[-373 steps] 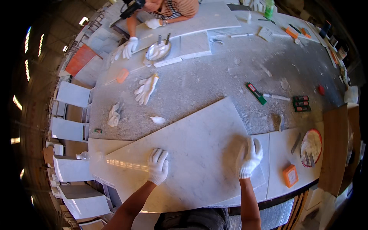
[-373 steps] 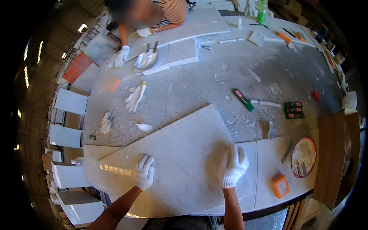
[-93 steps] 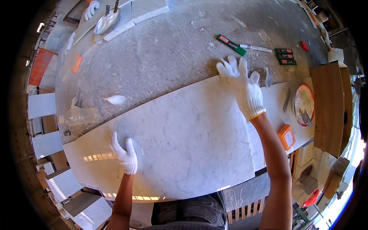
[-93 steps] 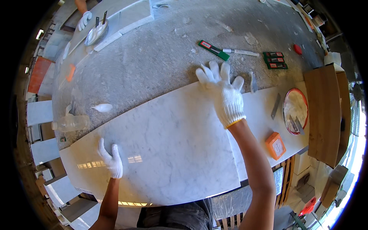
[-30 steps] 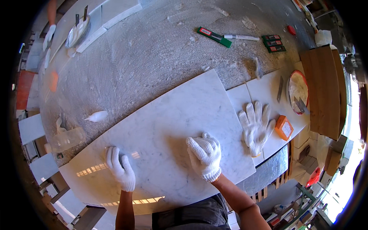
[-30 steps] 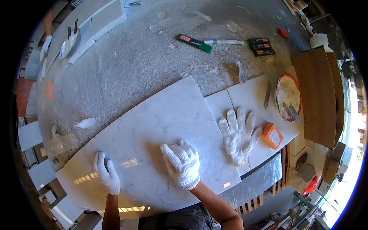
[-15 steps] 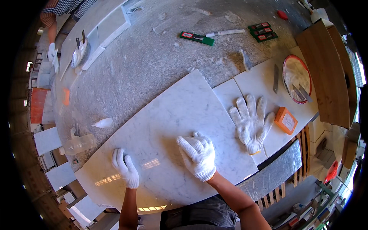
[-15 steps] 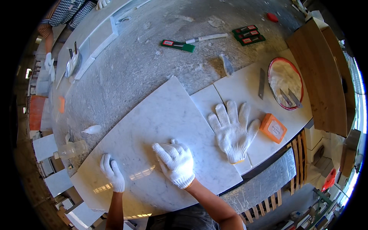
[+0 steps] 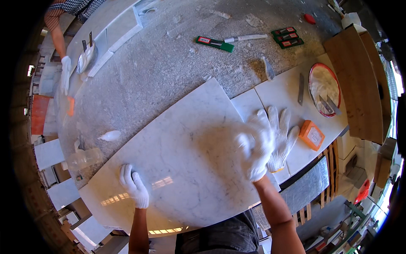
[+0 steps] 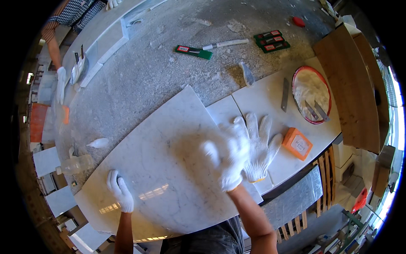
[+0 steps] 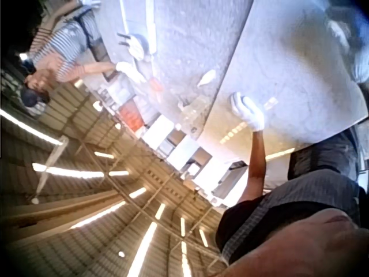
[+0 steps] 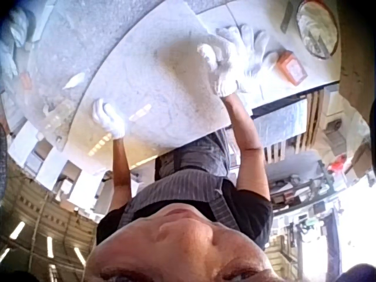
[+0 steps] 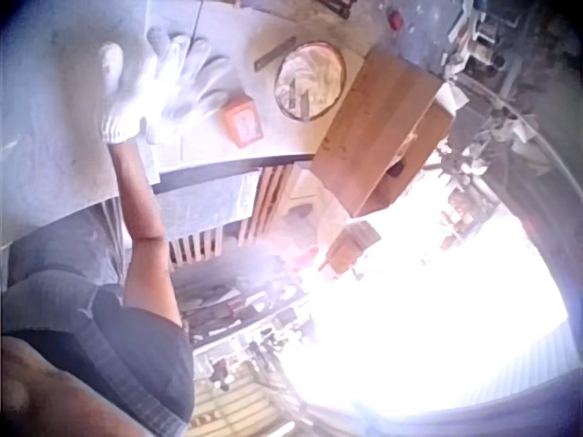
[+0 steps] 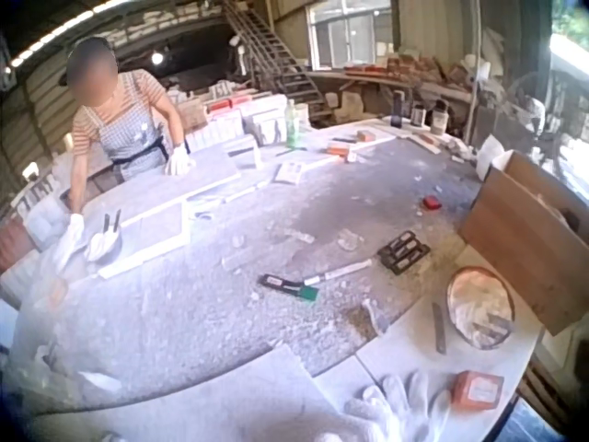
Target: The person wipes a large white stone slab with a cloth while wearing gloves, then lifts and stacks the slab onto a wooden rack. The person repeats the wiping and stacking process for additional slabs in a workshop setting.
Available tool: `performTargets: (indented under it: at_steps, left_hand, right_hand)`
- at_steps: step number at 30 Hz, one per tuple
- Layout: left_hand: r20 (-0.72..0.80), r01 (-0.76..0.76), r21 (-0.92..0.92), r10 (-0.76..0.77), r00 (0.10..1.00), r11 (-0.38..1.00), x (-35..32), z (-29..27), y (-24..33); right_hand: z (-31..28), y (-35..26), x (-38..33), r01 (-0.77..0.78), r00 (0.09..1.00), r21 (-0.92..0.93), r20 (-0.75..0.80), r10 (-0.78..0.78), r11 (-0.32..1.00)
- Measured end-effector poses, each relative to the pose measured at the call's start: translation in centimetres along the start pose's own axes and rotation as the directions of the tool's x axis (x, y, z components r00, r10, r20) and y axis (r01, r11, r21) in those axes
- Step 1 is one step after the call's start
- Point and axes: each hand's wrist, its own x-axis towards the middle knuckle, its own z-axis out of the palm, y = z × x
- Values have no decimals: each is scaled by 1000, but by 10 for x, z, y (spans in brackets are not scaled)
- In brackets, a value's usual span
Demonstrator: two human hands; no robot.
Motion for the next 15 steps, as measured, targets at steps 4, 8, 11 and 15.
performTargets:
  at_steps: [4, 8, 11, 15]
  left_hand:
    - [-5, -18, 19, 18, 1000, 1000, 1, 0, 0]
    - [-14, -35, 14, 36, 999, 999, 1, 3, -6]
    - [-1, -14, -6, 14, 1000, 1000, 0, 2, -6]
    - [22, 42, -51, -41, 999, 998, 1, 0, -1]
  right_hand:
    - [-3, 59, 63, -133, 968, -300, -245, 59, 944]
    - [16, 94, 103, -103, 975, -483, -223, -8, 869]
    - [24, 107, 117, -72, 977, -565, -204, -54, 822]
    - [14, 103, 131, 22, 935, -523, -292, -203, 852]
